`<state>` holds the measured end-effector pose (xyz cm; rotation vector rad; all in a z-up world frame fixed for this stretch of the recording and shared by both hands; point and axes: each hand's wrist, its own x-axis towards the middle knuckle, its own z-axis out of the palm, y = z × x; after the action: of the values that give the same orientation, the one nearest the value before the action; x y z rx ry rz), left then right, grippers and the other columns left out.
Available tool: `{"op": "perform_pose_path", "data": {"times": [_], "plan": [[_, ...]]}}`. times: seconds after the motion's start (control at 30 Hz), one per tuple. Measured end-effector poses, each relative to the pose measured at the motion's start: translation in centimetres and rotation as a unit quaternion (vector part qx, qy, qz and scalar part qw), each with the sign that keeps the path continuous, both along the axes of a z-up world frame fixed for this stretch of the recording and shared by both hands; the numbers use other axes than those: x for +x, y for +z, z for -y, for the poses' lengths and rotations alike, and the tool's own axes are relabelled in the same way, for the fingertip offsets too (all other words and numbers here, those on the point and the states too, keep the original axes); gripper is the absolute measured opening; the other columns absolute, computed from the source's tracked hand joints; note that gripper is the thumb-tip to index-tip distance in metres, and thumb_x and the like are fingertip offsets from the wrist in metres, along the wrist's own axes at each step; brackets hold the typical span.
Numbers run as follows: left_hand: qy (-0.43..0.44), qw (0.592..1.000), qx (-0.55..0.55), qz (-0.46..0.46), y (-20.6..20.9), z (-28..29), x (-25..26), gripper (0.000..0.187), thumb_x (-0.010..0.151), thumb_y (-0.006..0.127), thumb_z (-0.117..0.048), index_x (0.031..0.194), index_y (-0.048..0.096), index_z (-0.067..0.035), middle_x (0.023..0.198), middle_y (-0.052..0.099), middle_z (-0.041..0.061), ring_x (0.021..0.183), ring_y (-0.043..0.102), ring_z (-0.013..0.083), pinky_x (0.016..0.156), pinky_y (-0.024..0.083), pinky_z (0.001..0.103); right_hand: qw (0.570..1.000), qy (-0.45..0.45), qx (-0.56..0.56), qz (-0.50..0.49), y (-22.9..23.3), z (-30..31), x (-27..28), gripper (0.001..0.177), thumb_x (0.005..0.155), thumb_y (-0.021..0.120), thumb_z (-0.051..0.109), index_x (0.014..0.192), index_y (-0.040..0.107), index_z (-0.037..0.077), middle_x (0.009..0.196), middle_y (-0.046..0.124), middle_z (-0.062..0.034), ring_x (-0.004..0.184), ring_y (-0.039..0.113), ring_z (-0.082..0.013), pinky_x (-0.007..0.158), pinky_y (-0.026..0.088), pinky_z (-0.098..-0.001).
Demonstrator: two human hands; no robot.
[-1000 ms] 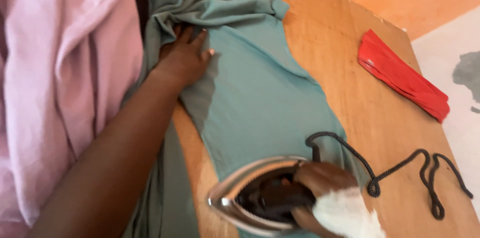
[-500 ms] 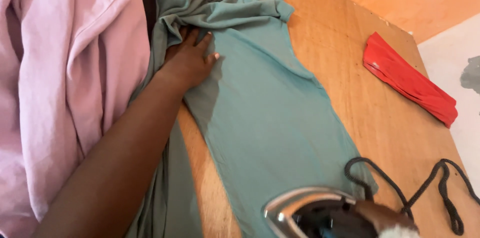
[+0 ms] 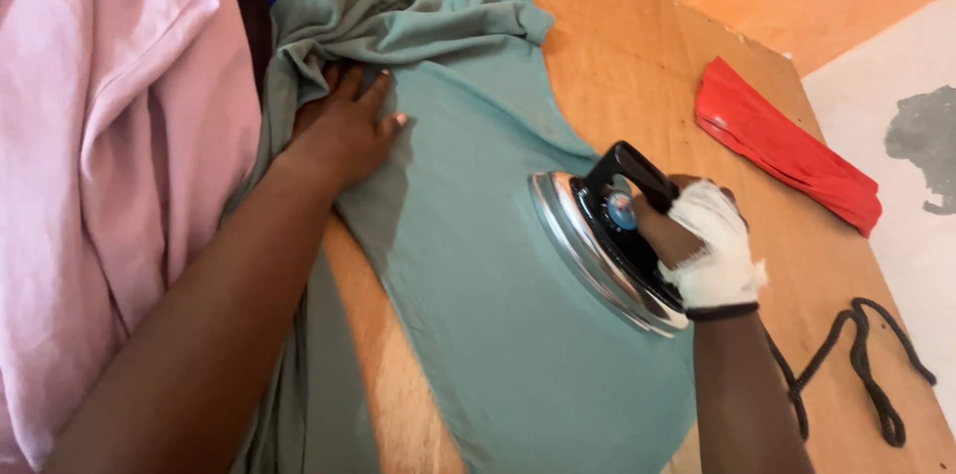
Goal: The person irons a pair of light green pants laid on a wooden table. They move the iron back and forth across the fabric, smoothing out wrinkles while holding the garment in place with the other hand.
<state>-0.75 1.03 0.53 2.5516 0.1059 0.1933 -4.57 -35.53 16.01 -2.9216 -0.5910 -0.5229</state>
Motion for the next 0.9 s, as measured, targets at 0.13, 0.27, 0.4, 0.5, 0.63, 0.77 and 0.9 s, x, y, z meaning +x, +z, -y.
{"op": "perform_pose_path", "data": {"times": [0.13, 0.27, 0.4, 0.5, 0.63, 0.77, 0.9], "plan": [[-0.001, 1.0, 0.01, 0.022, -1.1, -0.1, 0.0, 0.069, 0.1, 0.045, -0.053, 0.16, 0.037, -0.019, 0.167, 0.023, 0.016, 0.155, 0.015, 0.0378, 0.12, 0.025, 0.056, 0.986, -0.102, 0.018, -0.131, 1.3, -1.2, -1.5, 0.025, 0.086, 0.075, 0.023, 0.075, 0.067, 0.002, 0.068, 0.064, -0.0196, 0.068, 0.065, -0.0336, 0.067, 0.049, -0.0401], [-0.009, 0.998, 0.0, 0.055, -0.8, -0.2, 0.0, 0.067, 0.1, 0.047, -0.051, 0.156, 0.04, -0.014, 0.164, 0.025, 0.019, 0.152, 0.016, 0.0401, 0.117, 0.023, 0.056, 0.998, 0.014, -0.015, -0.055, 0.6, 0.0, -6.4, 0.035, 0.087, 0.077, 0.038, 0.081, 0.072, 0.004, 0.067, 0.062, -0.0189, 0.067, 0.063, -0.0339, 0.066, 0.048, -0.0418], [0.005, 0.992, 0.018, 0.124, 1.1, 0.6, -0.8, 0.066, 0.101, 0.056, -0.046, 0.145, 0.051, 0.003, 0.153, 0.043, 0.027, 0.146, 0.035, 0.0444, 0.111, 0.033, 0.054, 0.995, 0.053, -0.061, -0.059, -1.3, 2.5, -11.9, 0.036, 0.062, 0.081, 0.029, 0.09, 0.074, 0.008, 0.076, 0.071, -0.0147, 0.07, 0.069, -0.0349, 0.063, 0.053, -0.0402], [-0.03, 0.989, 0.084, 0.12, 2.9, 1.7, -2.0, 0.053, 0.105, 0.056, -0.042, 0.135, 0.058, 0.002, 0.142, 0.057, 0.021, 0.141, 0.049, 0.0374, 0.117, 0.036, 0.049, 0.993, 0.036, -0.052, -0.1, -3.5, 3.7, -14.2, 0.036, 0.064, 0.082, 0.037, 0.092, 0.074, 0.014, 0.082, 0.073, -0.0103, 0.075, 0.073, -0.0293, 0.068, 0.056, -0.0379], [-0.179, 0.96, 0.087, 0.196, 3.3, 5.4, -3.3, 0.048, 0.107, 0.054, -0.04, 0.134, 0.059, -0.001, 0.139, 0.061, 0.018, 0.142, 0.05, 0.033, 0.123, 0.034, 0.045, 0.981, -0.043, -0.07, -0.177, -4.3, 3.2, -14.7, 0.032, 0.074, 0.084, 0.05, 0.085, 0.071, 0.023, 0.084, 0.075, -0.0026, 0.08, 0.077, -0.0189, 0.075, 0.059, -0.034], [-0.14, 0.966, 0.103, 0.193, 1.5, 6.4, -3.0, 0.06, 0.106, 0.042, -0.046, 0.146, 0.052, -0.002, 0.151, 0.048, 0.019, 0.146, 0.039, 0.0339, 0.12, 0.026, 0.051, 0.986, 0.103, -0.054, -0.118, -1.8, 0.5, -10.7, 0.035, 0.057, 0.081, 0.026, 0.088, 0.071, 0.012, 0.08, 0.071, -0.0114, 0.074, 0.068, -0.0347, 0.066, 0.052, -0.0426], [-0.063, 0.992, 0.043, 0.102, 0.4, 3.0, -0.8, 0.071, 0.105, 0.03, -0.057, 0.152, 0.044, -0.005, 0.161, 0.032, 0.017, 0.151, 0.024, 0.0338, 0.121, 0.021, 0.05, 0.986, 0.058, -0.054, -0.148, -0.5, -3.2, -5.9, 0.023, 0.063, 0.083, 0.016, 0.077, 0.068, 0.004, 0.069, 0.066, -0.016, 0.065, 0.065, -0.0361, 0.059, 0.05, -0.0446]]}}
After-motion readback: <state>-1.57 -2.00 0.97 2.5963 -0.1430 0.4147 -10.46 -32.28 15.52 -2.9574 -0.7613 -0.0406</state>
